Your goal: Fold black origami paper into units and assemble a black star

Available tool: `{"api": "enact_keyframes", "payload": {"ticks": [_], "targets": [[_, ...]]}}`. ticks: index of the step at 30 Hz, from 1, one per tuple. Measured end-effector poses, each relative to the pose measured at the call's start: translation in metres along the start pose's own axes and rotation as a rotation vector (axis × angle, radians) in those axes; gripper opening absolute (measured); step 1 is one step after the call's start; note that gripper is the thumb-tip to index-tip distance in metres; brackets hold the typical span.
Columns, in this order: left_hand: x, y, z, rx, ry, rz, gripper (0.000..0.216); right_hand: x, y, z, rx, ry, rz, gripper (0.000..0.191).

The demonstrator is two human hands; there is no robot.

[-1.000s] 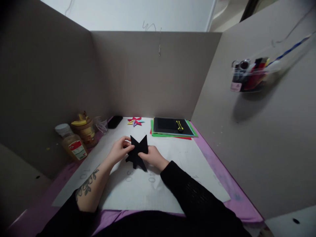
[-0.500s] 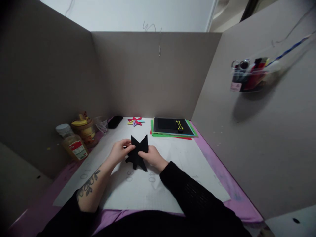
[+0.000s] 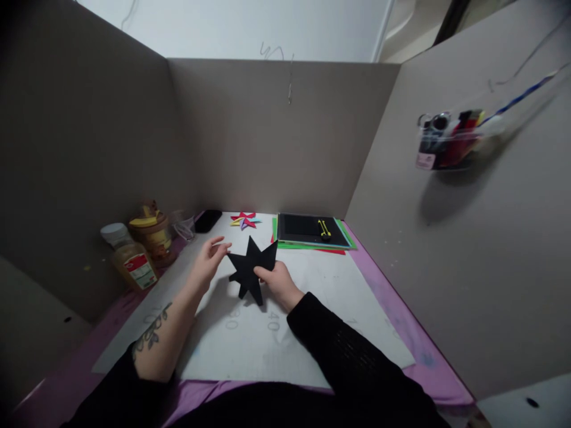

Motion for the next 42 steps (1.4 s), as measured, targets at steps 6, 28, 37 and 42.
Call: {"api": "enact_keyframes", "payload": {"ticks": [6,28,37,42], "targets": [[0.056,-0.026,-0.017,-0.280,-0.415,-0.307,0.046,-0.003,-0.002,-0.006,-0.039,-0.009,0.027,0.025],[0.057,-0.026,-0.024,-0.198,-0.308,-0.245,0.035,-0.009,0.004,0.000,0.019,0.225,0.068,0.033],[0.063,-0.030,-0.022,-0.202,-0.279,-0.253,0.034,-0.010,-0.001,0.000,-0.005,0.347,0.143,0.028],[0.059,-0.027,-0.021,-0.211,-0.306,-0.222,0.033,-0.004,0.005,0.010,0.072,0.284,0.080,0.036]]}}
Point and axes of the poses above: each hand's wrist, its own y-axis towards the middle knuckle, its own x-axis out of the palm, z = x × y, the point moved 9 cm from there along y, towards the middle knuckle, and after that the axes turned 13 degrees about x, right-handed, at the moved point
